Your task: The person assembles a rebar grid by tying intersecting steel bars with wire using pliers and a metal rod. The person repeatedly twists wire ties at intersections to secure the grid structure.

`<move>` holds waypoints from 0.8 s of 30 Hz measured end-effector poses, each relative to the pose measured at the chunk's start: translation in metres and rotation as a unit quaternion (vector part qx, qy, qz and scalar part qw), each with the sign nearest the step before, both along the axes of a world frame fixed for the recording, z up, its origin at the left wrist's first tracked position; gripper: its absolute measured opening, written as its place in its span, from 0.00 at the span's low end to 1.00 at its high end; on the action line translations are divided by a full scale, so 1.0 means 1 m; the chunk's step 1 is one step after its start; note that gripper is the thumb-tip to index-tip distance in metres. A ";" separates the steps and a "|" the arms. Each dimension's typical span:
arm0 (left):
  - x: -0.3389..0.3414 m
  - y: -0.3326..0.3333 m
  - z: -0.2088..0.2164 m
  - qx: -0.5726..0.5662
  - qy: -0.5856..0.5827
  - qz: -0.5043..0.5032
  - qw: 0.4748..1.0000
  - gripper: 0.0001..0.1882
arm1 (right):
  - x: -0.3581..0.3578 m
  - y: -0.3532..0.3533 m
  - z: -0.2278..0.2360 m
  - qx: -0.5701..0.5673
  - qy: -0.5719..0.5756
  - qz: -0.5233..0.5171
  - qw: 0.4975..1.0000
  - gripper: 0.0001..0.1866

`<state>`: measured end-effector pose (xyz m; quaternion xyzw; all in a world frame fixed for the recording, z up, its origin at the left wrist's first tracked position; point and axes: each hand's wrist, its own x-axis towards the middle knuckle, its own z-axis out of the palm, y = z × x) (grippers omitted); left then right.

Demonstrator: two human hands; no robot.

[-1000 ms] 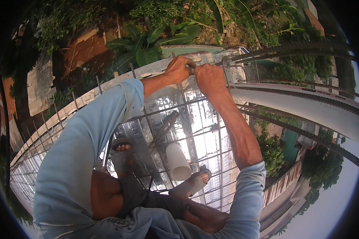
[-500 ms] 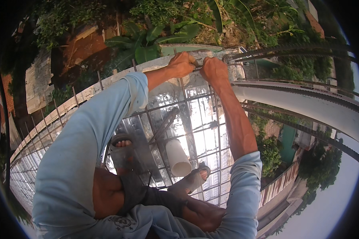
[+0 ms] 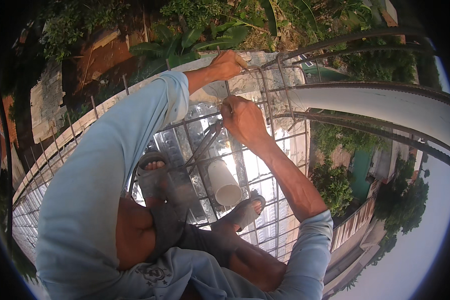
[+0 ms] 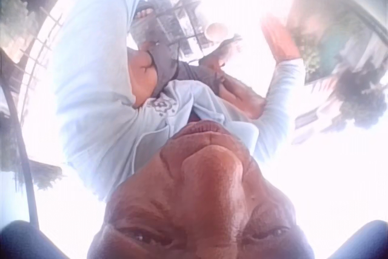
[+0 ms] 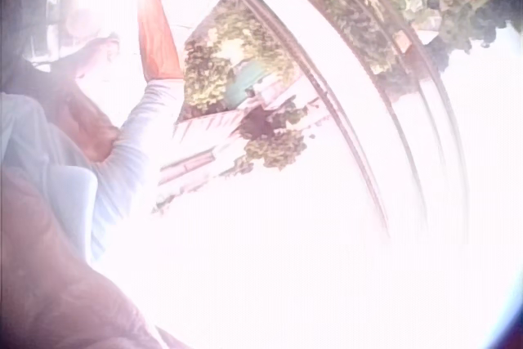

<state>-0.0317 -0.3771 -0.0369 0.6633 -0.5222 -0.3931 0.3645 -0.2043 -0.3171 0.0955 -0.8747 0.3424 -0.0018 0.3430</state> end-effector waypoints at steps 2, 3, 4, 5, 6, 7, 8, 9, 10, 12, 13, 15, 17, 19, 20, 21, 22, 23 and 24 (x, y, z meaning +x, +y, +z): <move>-0.006 0.000 0.006 0.004 -0.004 0.010 1.000 0.20 | -0.003 0.034 -0.029 0.124 0.179 -0.018 0.976 0.21; -0.009 -0.001 0.008 0.005 -0.006 0.014 1.000 0.21 | -0.015 0.046 -0.056 0.165 0.160 -0.060 0.971 0.25; -0.010 -0.001 0.007 0.009 -0.009 0.019 1.000 0.21 | -0.020 0.055 -0.081 0.220 0.170 -0.117 0.953 0.26; -0.005 0.001 0.000 0.004 -0.017 0.009 1.000 0.21 | -0.021 0.065 -0.106 0.270 0.177 -0.169 0.931 0.28; -0.003 0.002 -0.005 0.001 -0.011 0.008 1.000 0.21 | -0.015 0.075 -0.103 0.342 0.186 -0.243 0.888 0.30; 0.001 0.003 -0.010 -0.003 -0.005 0.008 1.000 0.20 | -0.013 0.079 -0.108 0.334 0.194 -0.216 0.897 0.30; 0.004 0.004 -0.015 -0.005 0.004 0.008 1.000 0.20 | -0.016 0.082 -0.118 0.325 0.205 -0.190 0.903 0.31; 0.003 0.001 -0.013 0.012 0.011 0.007 1.000 0.19 | -0.022 0.083 -0.126 0.313 0.214 -0.169 0.910 0.32; 0.005 0.000 -0.012 0.029 0.018 0.006 0.999 0.18 | -0.027 0.087 -0.133 0.249 0.213 -0.166 0.930 0.32; 0.006 -0.005 -0.004 0.031 0.026 0.003 0.999 0.18 | -0.037 0.091 -0.157 0.158 0.208 -0.180 0.948 0.31; 0.003 -0.004 0.000 0.018 0.029 0.001 0.999 0.18 | -0.041 0.089 -0.170 0.131 0.208 -0.197 0.949 0.30; 0.000 -0.001 0.005 0.017 0.032 -0.006 0.999 0.18 | -0.046 0.086 -0.178 0.194 0.181 -0.273 0.925 0.26; 0.001 0.002 0.002 0.042 0.033 -0.005 0.999 0.17 | -0.042 0.084 -0.153 0.317 0.075 -0.350 0.879 0.22; 0.003 0.002 -0.006 0.031 0.046 0.010 0.998 0.17 | -0.042 0.068 -0.112 0.454 -0.025 -0.378 0.806 0.14; 0.002 -0.001 -0.008 0.023 0.051 0.012 0.998 0.17 | -0.050 0.055 -0.107 0.493 0.024 -0.364 0.790 0.10; 0.004 -0.001 -0.010 0.024 0.049 0.019 0.998 0.17 | -0.053 0.047 -0.092 0.528 0.038 -0.350 0.773 0.09; 0.005 0.000 -0.012 0.025 0.048 0.025 0.998 0.18 | -0.055 0.041 -0.075 0.562 0.052 -0.335 0.754 0.08; 0.005 0.001 -0.014 0.025 0.047 0.029 0.998 0.18 | -0.056 0.040 -0.053 0.546 0.086 -0.309 0.774 0.09; 0.004 0.001 -0.012 0.028 0.043 0.023 0.998 0.18 | -0.056 0.039 -0.030 0.528 0.119 -0.284 0.791 0.10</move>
